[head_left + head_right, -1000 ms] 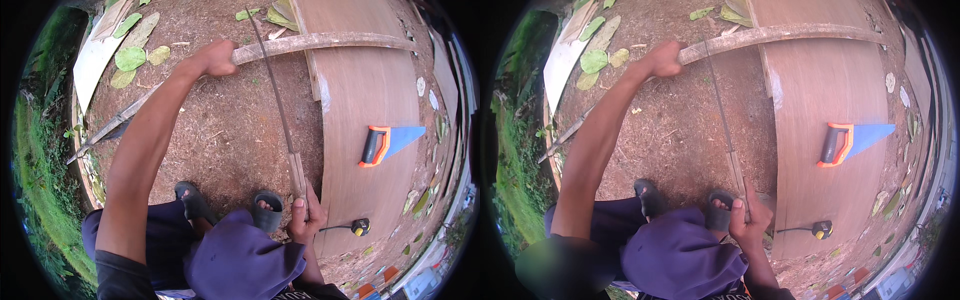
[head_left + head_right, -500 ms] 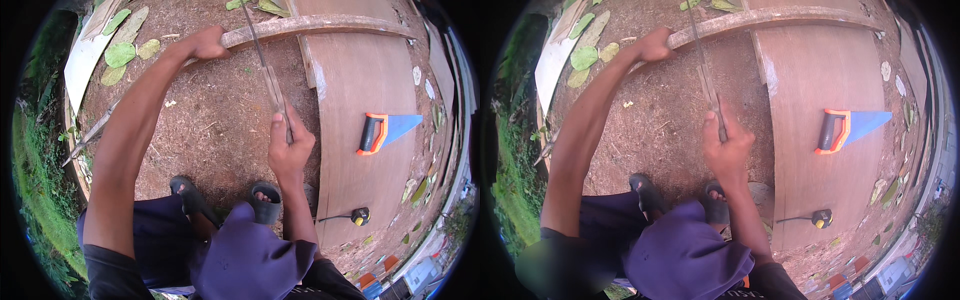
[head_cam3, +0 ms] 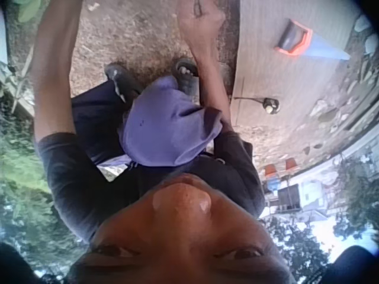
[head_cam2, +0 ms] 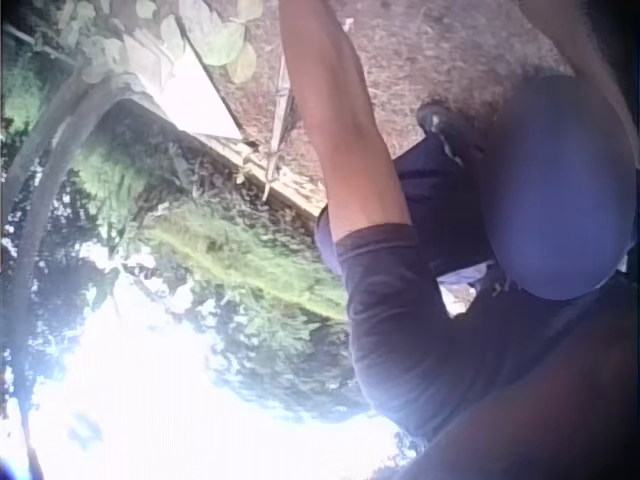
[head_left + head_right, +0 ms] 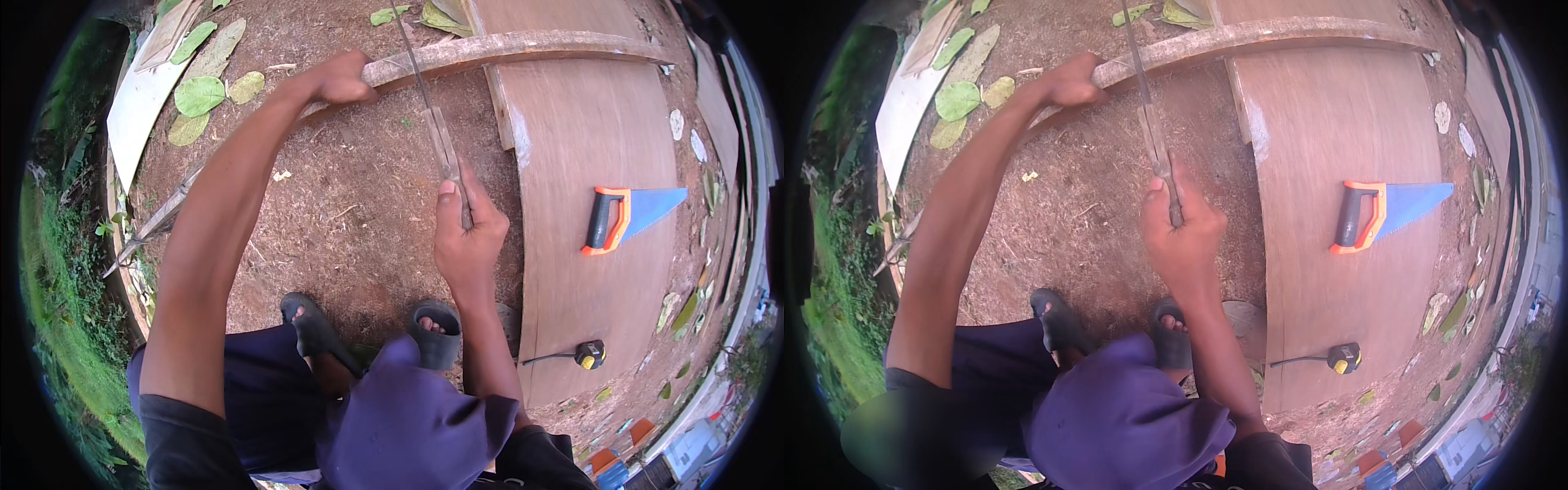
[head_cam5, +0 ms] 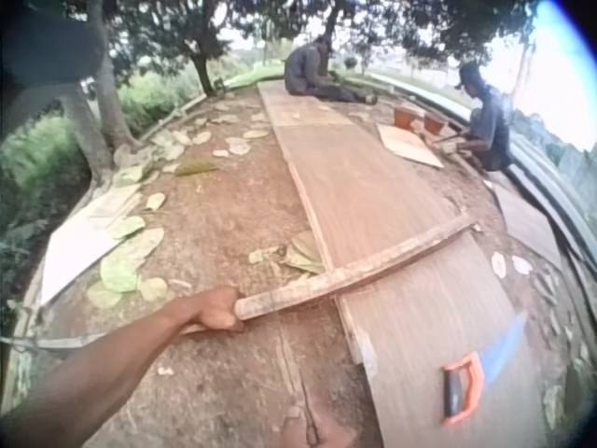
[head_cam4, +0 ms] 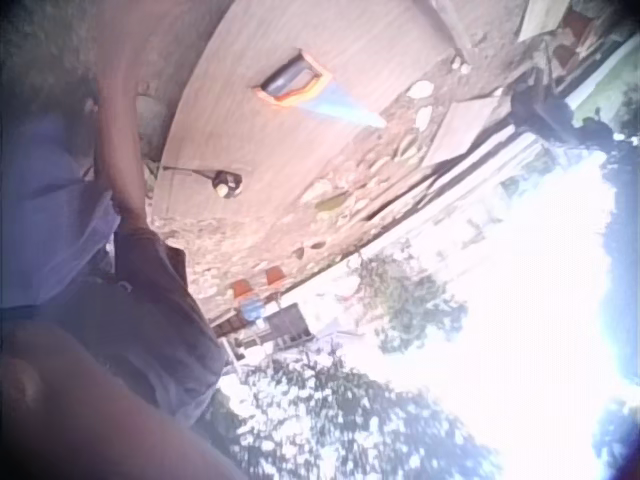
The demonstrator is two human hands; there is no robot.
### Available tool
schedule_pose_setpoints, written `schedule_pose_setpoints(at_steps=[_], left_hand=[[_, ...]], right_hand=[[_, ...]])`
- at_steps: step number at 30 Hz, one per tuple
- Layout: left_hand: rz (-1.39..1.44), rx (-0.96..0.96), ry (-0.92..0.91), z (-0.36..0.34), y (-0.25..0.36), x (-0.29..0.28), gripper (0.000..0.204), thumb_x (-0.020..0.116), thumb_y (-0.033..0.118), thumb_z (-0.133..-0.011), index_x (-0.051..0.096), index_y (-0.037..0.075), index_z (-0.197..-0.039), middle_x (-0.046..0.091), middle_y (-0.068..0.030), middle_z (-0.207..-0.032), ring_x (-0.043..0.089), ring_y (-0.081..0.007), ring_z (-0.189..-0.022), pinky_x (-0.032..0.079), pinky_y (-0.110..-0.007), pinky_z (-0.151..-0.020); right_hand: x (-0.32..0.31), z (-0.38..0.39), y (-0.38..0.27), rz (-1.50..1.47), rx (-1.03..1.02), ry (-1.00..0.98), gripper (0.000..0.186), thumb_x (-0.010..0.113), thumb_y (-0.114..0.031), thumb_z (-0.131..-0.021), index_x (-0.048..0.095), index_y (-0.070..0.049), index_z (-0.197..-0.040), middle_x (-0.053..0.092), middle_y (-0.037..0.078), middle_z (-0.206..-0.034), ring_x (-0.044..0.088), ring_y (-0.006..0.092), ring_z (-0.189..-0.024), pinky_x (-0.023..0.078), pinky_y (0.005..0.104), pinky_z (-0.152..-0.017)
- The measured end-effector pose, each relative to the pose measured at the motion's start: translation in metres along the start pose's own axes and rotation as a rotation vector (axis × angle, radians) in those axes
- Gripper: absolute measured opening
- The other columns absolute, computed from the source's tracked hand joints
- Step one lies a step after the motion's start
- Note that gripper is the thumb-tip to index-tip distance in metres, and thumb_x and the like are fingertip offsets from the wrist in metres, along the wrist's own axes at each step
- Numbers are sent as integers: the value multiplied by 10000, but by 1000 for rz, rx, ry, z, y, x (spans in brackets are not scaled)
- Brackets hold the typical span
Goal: The person measures a wooden plank with a tape measure, marks it, and then uses a hand saw to cut the plank. The person then picks up the cut piece of wood.
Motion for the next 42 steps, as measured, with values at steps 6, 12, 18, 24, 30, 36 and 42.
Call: schedule_pose_setpoints(at_steps=[6,12,18,24,30,36,42], left_hand=[[-211,-59,126,3,-2,9,441,686,154,-730,654,-97,-1091,706,-221,-883,692,-264,-773,604,-439,-755],[-173,-8,243,8,2,8,498,689,156,-722,643,-91,-1151,716,-239,-929,710,-285,-789,605,-449,-785],[-313,-126,234,24,18,7,512,680,157,-725,620,-73,-1178,717,-243,-1003,720,-344,-928,601,-477,-865],[-403,-81,424,41,35,7,500,641,147,-725,570,-49,-1180,707,-241,-979,718,-357,-926,601,-487,-858],[-357,-130,289,33,23,15,477,603,124,-721,558,-64,-1157,700,-246,-946,721,-342,-877,609,-494,-788],[-348,-123,322,34,24,14,446,608,111,-702,587,-54,-1116,704,-221,-907,721,-337,-850,610,-491,-767],[-296,-145,281,35,24,12,467,619,112,-705,592,-55,-1141,705,-238,-942,723,-355,-907,596,-489,-849]], right_hand=[[-82,88,-11,140,171,-35,461,582,-191,-974,608,112,-1321,730,240,-907,716,223,-759,551,347,-691],[-120,110,-4,99,416,-10,466,618,-203,-944,634,99,-1298,726,228,-886,709,251,-744,537,341,-684],[-109,103,-32,95,96,-100,459,621,-158,-929,623,151,-1269,742,279,-977,747,251,-729,571,334,-673],[-61,66,-14,20,179,-142,424,626,-130,-953,621,68,-1328,715,124,-744,703,174,-617,548,323,-594],[-88,110,0,57,32,-33,454,608,-174,-958,615,106,-1315,730,215,-820,704,202,-651,529,316,-611],[-80,109,20,125,127,-104,440,612,-148,-944,626,96,-1310,670,142,-707,638,168,-579,506,305,-586],[-78,101,12,92,92,-83,429,619,-92,-935,620,77,-1329,616,103,-654,585,150,-538,484,302,-560]])
Point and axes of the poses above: each hand's wrist, its own z-axis away from the middle knuckle, its own x-axis out of the palm, y = z × x, the point moved 9 cm from there along -z, towards the middle knuckle
